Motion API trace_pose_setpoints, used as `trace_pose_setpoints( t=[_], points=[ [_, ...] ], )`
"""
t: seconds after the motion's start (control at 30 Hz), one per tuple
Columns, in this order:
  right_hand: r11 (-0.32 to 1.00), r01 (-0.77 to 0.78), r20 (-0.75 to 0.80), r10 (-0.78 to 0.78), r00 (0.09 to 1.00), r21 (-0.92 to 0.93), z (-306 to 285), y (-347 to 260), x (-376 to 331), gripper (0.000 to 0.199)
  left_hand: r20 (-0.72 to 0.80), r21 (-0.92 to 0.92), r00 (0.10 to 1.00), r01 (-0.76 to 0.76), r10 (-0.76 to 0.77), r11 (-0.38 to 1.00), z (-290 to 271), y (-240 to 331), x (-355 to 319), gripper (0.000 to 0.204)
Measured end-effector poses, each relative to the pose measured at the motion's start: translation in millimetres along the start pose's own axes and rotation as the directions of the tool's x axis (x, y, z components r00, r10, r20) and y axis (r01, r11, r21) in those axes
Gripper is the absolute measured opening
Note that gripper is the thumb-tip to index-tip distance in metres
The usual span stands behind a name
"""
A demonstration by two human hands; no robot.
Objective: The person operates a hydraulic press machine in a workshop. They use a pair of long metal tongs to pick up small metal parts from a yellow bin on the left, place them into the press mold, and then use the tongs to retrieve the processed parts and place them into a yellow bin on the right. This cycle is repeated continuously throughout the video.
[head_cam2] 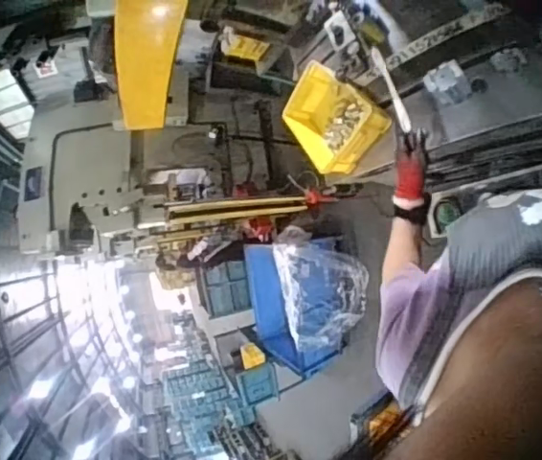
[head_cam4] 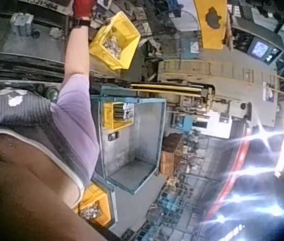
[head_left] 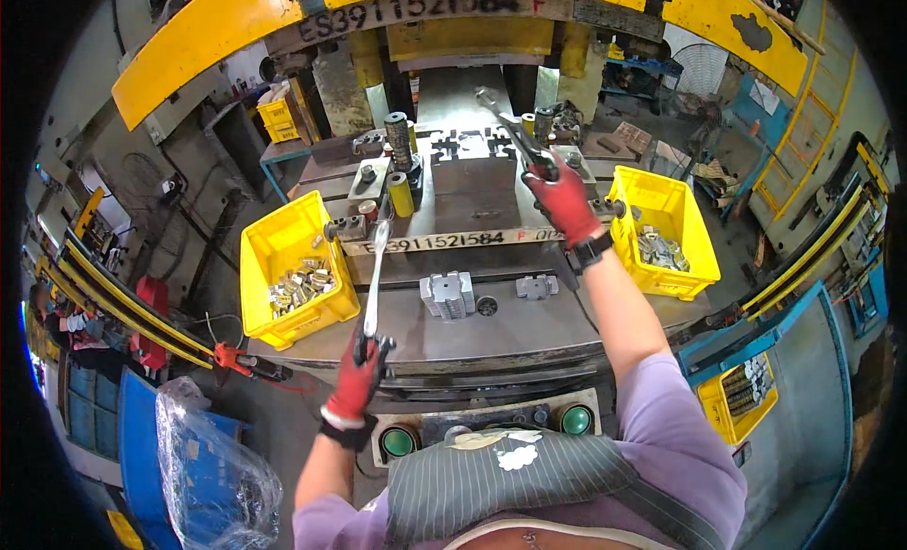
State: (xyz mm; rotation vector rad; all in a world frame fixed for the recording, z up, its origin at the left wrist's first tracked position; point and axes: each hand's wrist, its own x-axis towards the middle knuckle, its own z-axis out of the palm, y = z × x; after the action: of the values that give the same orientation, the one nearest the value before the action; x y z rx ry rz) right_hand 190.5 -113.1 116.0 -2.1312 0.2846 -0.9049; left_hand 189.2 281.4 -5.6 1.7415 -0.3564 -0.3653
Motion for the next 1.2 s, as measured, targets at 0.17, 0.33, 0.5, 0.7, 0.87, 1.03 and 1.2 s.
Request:
trace_pose_setpoints(
  t=[0.17, 0.33, 0.5, 0.7, 0.87, 1.03, 1.2],
  points=[
    [0.969, -0.029, -0.136, 0.064, 0.989, 0.247, -21, 39, -61, 0.032, 0.188, 0.182, 0.839, -0.541, 0.511, 0.821, 55, 87, 120, 0.043],
    [0.791, -0.308, -0.055, 0.394, 0.918, 0.529, -33, 53, -154, 0.036, 0.155, 0.352, 0.906, -0.422, 0.393, 0.835, 93, 86, 252, 0.032],
    [0.755, -0.35, -0.133, 0.496, 0.858, 0.555, -89, 75, -218, 0.033, 0.189, -0.183, 0.936, -0.262, 0.296, 0.947, 86, 53, 302, 0.022],
    [0.913, -0.329, -0.4, 0.403, 0.823, 0.242, -149, 104, -239, 0.028, 0.23, 0.015, 0.681, -0.717, 0.695, 0.697, 90, 118, 204, 0.025],
    [0.871, -0.461, -0.581, 0.29, 0.76, -0.168, -132, 135, -234, 0.028, 0.159, -0.419, 0.963, -0.134, 0.218, 0.898, 65, 112, 109, 0.025],
    [0.869, -0.486, -0.529, 0.37, 0.764, -0.093, -129, 187, -251, 0.031, 0.082, -0.402, 0.995, -0.015, 0.052, 0.915, 32, 64, 40, 0.019],
    [0.841, -0.52, -0.542, 0.371, 0.754, -0.149, -123, 184, -261, 0.031, -0.267, -0.319, 0.962, -0.148, 0.061, 0.936, -22, 43, -6, 0.025]
  ],
)
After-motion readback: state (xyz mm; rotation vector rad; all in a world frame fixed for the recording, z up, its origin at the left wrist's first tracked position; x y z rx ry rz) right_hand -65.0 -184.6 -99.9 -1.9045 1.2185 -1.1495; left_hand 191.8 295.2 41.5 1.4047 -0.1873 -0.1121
